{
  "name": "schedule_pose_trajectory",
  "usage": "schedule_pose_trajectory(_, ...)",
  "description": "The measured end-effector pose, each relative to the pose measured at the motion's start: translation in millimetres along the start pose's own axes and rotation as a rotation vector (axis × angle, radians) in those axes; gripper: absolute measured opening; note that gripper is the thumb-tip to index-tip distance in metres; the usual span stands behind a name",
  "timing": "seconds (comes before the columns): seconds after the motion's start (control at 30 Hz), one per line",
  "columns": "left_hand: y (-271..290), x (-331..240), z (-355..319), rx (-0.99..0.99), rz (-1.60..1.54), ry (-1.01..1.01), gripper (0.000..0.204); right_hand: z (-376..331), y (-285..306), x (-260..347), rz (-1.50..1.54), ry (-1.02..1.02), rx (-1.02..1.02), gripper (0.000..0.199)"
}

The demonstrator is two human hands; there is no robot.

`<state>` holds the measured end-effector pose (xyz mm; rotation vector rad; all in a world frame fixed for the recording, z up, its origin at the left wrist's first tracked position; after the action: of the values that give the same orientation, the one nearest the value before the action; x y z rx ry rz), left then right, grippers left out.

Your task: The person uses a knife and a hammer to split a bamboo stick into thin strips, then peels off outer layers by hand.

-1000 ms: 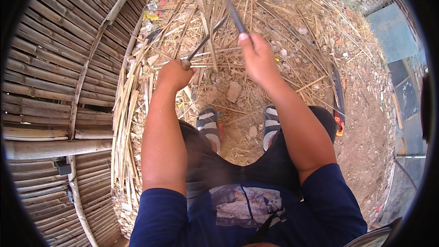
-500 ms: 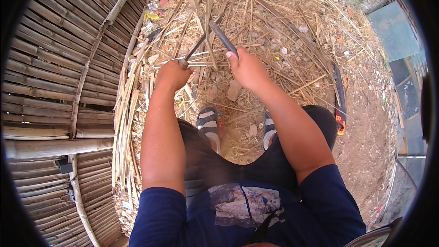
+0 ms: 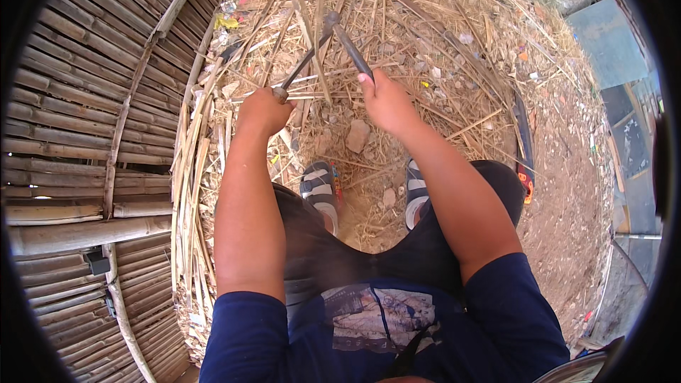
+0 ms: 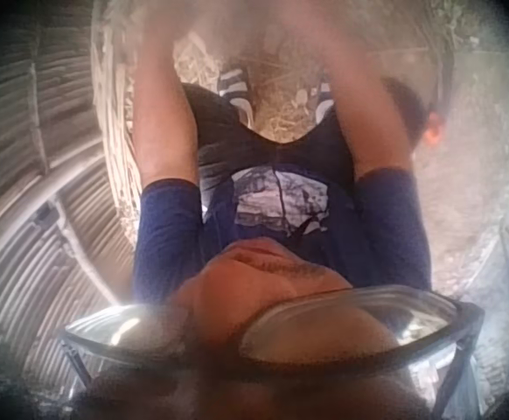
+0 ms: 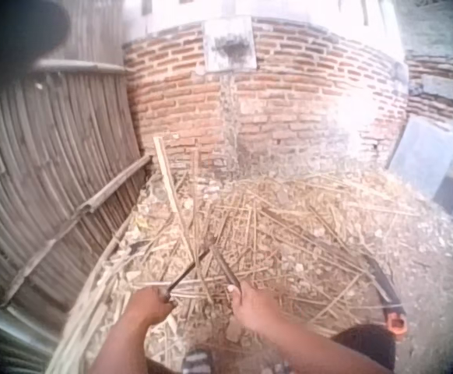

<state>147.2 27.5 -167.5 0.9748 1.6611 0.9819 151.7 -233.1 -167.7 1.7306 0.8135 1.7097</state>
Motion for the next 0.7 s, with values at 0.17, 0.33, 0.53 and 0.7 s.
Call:
schedule_pose_trajectory(0.17, 3, 17, 0, 0.024, -0.052, 0.048, 0.052, 4, -6, 1, 0.080, -0.022, 0.127, 0.047)
schedule_pose_trajectory(0.33, 0, 17, 4, 0.003, -0.001, 0.009, 0.053, -6, 35, 37, 0.293, 0.027, -0.055, 0.043)
schedule_pose_trajectory(0.53, -5, 14, 3, 0.002, -0.022, 0.016, 0.052, -17, 58, 51, 0.372, 0.159, -0.206, 0.041)
schedule_pose_trajectory(0.7, 0, 7, -2, 0.041, 0.021, 0.003, 0.052, -4, -11, 3, 0.081, -0.024, 0.070, 0.042)
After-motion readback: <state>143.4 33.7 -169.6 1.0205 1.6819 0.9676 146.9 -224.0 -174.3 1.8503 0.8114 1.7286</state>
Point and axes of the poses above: each hand's wrist, its own z-axis towards the middle knuckle, its own y-axis out of the back of the hand, x = y × z, the point moved 10 cm from there along z, towards the middle knuckle, and after that the axes turned 2 degrees about -y, right-handed, at the moved point
